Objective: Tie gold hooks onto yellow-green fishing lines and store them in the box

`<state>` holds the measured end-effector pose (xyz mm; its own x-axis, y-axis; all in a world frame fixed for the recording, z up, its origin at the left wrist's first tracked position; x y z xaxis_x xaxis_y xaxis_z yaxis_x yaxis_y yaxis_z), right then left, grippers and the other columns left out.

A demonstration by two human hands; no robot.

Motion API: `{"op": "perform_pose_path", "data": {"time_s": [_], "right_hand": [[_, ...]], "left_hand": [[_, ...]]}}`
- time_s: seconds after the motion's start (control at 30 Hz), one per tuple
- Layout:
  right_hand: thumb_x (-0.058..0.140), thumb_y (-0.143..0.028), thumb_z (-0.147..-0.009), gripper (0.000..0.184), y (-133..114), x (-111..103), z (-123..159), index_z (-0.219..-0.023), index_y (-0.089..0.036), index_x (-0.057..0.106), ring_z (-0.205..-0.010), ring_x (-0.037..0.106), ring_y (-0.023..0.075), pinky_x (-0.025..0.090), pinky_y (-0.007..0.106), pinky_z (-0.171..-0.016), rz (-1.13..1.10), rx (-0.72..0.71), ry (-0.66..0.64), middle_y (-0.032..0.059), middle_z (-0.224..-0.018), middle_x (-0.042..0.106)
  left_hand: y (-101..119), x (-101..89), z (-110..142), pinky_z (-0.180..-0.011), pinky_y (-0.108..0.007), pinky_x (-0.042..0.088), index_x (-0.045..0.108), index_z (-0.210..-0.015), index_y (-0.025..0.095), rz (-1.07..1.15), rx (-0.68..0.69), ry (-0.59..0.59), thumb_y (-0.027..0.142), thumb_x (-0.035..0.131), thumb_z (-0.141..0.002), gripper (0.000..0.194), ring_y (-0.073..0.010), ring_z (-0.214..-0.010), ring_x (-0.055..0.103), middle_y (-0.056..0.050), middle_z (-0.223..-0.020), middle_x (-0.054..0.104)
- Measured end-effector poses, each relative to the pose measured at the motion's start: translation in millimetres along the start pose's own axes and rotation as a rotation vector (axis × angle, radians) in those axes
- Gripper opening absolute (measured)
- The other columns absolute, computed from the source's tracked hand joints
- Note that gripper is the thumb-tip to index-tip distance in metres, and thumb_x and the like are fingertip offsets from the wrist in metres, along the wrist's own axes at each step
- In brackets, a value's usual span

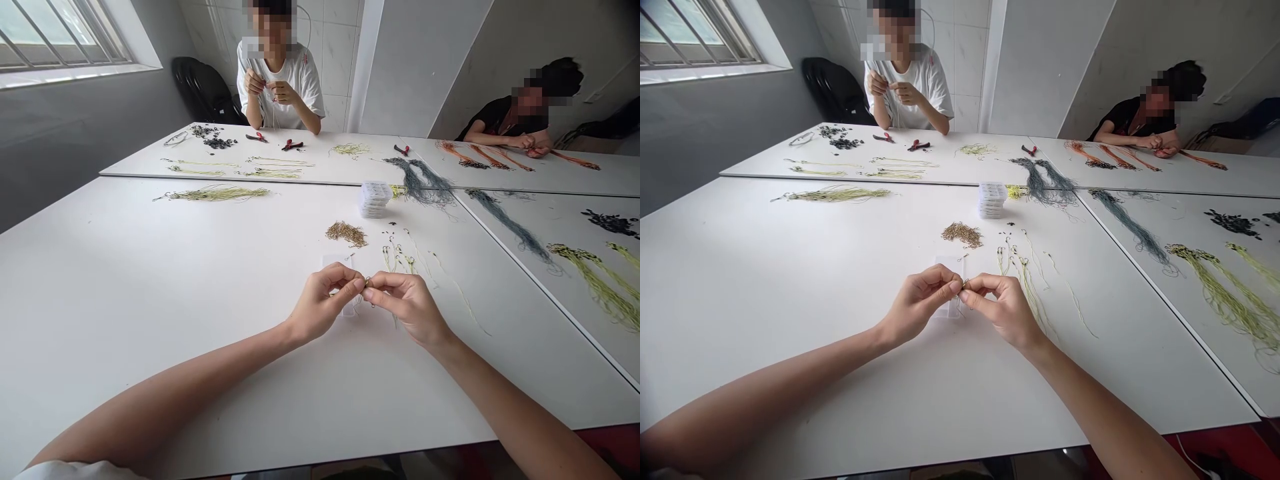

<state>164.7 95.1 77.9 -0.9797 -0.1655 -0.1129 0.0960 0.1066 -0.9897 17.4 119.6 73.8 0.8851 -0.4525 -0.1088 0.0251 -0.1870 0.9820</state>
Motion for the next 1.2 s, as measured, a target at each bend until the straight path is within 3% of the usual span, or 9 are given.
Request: {"op": "perform_pose_path", "data": {"time_s": [0.23, 0.47, 0.67, 0.77, 1.0, 1.2], "right_hand": [[0.065, -0.028, -0.083, 0.013, -4, -1, 0, -0.073, -0.02, 0.068, -0.076, 0.054, 0.0182, 0.041, 0.034, -0.075, 0.072, -0.033, -0.007, 0.0017, -0.074, 0.062], [0.065, -0.027, -0.084, 0.012, -7, 0, 2, -0.075, -0.021, 0.069, -0.077, 0.055, 0.0179, 0.042, 0.034, -0.076, 0.086, -0.07, 0.026, 0.0017, -0.075, 0.064], [0.068, -0.029, -0.083, 0.01, -3, -6, 0, -0.078, -0.022, 0.071, -0.074, 0.051, 0.0166, 0.042, 0.033, -0.072, -0.018, -0.06, 0.109, 0.0016, -0.076, 0.061], [0.069, -0.029, -0.082, 0.009, 0, -8, -1, -0.077, -0.022, 0.07, -0.08, 0.054, 0.0183, 0.042, 0.035, -0.075, -0.092, -0.049, 0.148, 0.0026, -0.081, 0.06], [0.068, -0.024, -0.082, 0.01, 3, 1, -1, -0.072, -0.021, 0.068, -0.072, 0.05, 0.0148, 0.042, 0.033, -0.073, -0.316, -0.007, 0.109, 0.0011, -0.077, 0.058], [0.068, -0.023, -0.082, 0.01, 5, 6, -2, -0.073, -0.021, 0.07, -0.07, 0.05, 0.0143, 0.041, 0.033, -0.074, -0.4, 0.028, 0.076, 0.001, -0.073, 0.061]], "left_hand": [[-2, 2.0, -1, -0.08, -0.033, 0.047, 0.062, -0.085, 0.015, -0.002, -0.033, -0.057, 0.04, 0.054, -0.092, 0.027, -0.0186, -0.088, 0.059, -0.007, -0.089, 0.062], [3, 1.6, 0, -0.08, -0.031, 0.047, 0.066, -0.09, 0.014, 0.149, -0.07, -0.046, 0.036, 0.061, -0.089, 0.023, -0.0175, -0.088, 0.059, -0.008, -0.093, 0.066], [1, 0.8, 1, -0.078, -0.03, 0.046, 0.068, -0.096, 0.015, 0.204, -0.132, 0.012, 0.035, 0.061, -0.088, 0.022, -0.0138, -0.079, 0.057, -0.005, -0.092, 0.065], [-4, 5.9, 2, -0.076, -0.028, 0.044, 0.069, -0.096, 0.015, 0.288, -0.187, -0.021, 0.035, 0.062, -0.088, 0.022, -0.0129, -0.076, 0.058, -0.005, -0.087, 0.066], [-9, 20.3, 8, -0.077, -0.028, 0.041, 0.072, -0.092, 0.015, 0.601, -0.331, -0.128, 0.033, 0.062, -0.088, 0.021, -0.0136, -0.08, 0.059, -0.007, -0.091, 0.067], [-8, 22.2, 9, -0.078, -0.027, 0.039, 0.071, -0.077, 0.014, 0.673, -0.321, -0.156, 0.032, 0.06, -0.09, 0.024, -0.0116, -0.078, 0.051, -0.004, -0.08, 0.06]]}}
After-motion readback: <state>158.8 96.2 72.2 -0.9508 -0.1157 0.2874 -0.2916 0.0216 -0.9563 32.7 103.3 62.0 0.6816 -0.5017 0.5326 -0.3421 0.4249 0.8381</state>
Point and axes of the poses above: each hand's wrist, its own z-axis away from the middle knuckle, its own x-axis out of the palm, y = z × x, the point moved 5 cm from there along -z, towards the middle knuckle
